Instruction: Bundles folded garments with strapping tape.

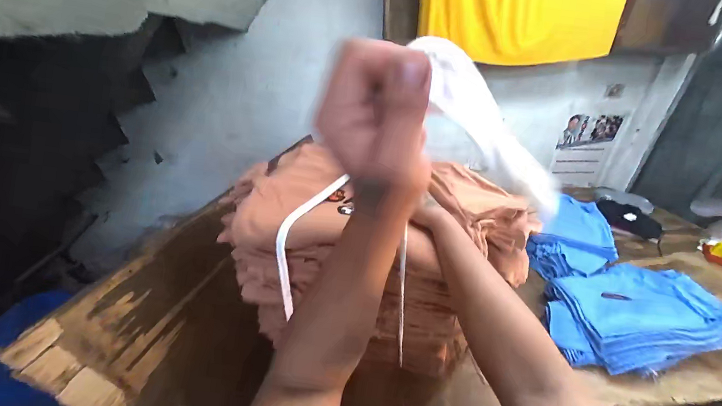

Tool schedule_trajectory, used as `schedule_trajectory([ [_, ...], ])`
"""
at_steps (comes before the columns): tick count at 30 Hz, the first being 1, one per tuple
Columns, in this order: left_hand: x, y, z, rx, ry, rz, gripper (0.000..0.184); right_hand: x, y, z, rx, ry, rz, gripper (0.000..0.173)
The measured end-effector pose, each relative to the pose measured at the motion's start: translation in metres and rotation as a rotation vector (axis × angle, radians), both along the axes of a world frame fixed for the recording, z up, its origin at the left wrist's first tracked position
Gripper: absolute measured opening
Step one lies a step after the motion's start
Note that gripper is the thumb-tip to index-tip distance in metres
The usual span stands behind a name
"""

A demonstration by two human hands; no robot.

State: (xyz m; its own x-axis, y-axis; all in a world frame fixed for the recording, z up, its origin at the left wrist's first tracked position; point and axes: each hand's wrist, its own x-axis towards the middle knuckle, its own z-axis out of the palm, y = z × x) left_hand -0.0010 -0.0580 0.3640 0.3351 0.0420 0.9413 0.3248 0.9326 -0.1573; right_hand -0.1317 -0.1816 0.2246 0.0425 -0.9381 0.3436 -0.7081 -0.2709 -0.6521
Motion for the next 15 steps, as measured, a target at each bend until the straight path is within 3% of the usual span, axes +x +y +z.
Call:
schedule_trajectory([
  [2, -0.028, -0.124, -0.056, 0.672, -0.323, 0.441, 0.026, -0.013, -0.018, -0.003, 0.005, -0.341, 0.019, 0.04],
  [4, -0.047, -0.211, -0.1, 1.156, -0.695, 0.443, 0.036, -0.019, -0.018, 0.006, -0.001, -0.672, 0.014, 0.034],
  [5, -0.055, -0.234, -0.107, 1.301, -0.756, 0.371, 0.034, -0.021, -0.02, 0.012, -0.003, -0.775, 0.016, 0.036],
  [8, -0.063, -0.25, -0.108, 1.442, -0.814, 0.141, 0.029, -0.028, -0.036, 0.014, 0.031, -0.859, 0.083, 0.053],
  [11, -0.067, -0.248, -0.099, 1.556, -0.743, -0.121, 0.018, -0.035, -0.057, 0.014, 0.045, -0.842, 0.212, 0.063],
  [13, -0.066, -0.248, -0.098, 1.583, -0.704, -0.208, 0.02, -0.037, -0.069, 0.01, 0.032, -0.772, 0.223, 0.056],
  [15, -0.065, -0.252, -0.1, 1.55, -0.699, -0.187, 0.023, -0.038, -0.08, 0.008, -0.061, -0.515, 0.116, 0.042],
])
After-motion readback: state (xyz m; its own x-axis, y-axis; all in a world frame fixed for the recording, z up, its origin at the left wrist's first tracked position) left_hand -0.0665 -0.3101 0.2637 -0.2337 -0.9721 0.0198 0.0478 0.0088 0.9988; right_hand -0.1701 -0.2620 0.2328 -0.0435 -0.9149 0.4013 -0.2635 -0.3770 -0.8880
